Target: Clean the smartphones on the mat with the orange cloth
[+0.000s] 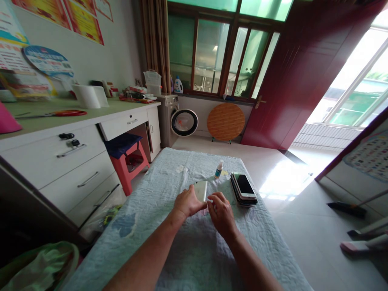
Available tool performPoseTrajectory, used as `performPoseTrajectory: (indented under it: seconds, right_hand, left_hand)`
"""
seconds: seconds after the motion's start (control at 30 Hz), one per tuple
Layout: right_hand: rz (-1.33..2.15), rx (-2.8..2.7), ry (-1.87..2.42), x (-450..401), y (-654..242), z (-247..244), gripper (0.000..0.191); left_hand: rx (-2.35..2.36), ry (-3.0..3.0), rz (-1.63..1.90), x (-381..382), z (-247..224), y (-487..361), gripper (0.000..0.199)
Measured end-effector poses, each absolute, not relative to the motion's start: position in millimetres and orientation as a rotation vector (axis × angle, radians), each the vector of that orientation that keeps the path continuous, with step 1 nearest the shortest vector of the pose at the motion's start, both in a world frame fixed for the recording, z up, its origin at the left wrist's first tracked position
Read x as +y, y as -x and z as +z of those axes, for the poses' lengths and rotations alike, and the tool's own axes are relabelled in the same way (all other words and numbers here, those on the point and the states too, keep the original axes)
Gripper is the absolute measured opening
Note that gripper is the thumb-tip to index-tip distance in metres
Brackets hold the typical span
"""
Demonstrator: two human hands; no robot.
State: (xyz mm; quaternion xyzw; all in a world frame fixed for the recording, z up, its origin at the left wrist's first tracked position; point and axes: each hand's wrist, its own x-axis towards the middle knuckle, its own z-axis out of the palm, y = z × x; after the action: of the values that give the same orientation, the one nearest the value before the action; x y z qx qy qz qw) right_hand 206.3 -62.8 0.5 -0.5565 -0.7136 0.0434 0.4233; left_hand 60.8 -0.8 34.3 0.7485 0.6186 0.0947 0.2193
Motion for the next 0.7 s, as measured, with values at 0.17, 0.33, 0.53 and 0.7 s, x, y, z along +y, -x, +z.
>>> performPoseTrajectory:
  seconds: [0.17,0.33,0.53,0.7]
  right_hand:
    - [0.324,-1.714,1.421,-62,-198,1,0.027]
    - [0.739,-1.438,1.464,-56,-198,-6,0.039]
    - [1.279,-1.088,1.080,-58,-202,4,0.054]
    - [1.359,-0.911,0.915,-61,-210,16,0.046]
  left_hand:
    - [1.375,-1.499,0.520,10,36,-46,0.073]
    - [1.169,-1.288,0.493,5,32,-40,0.067]
    - [0.837,-1.124,0.745,-17,28,-51,0.086]
    - [0.632,-1.332,0.818,-25,27,-62,0.068]
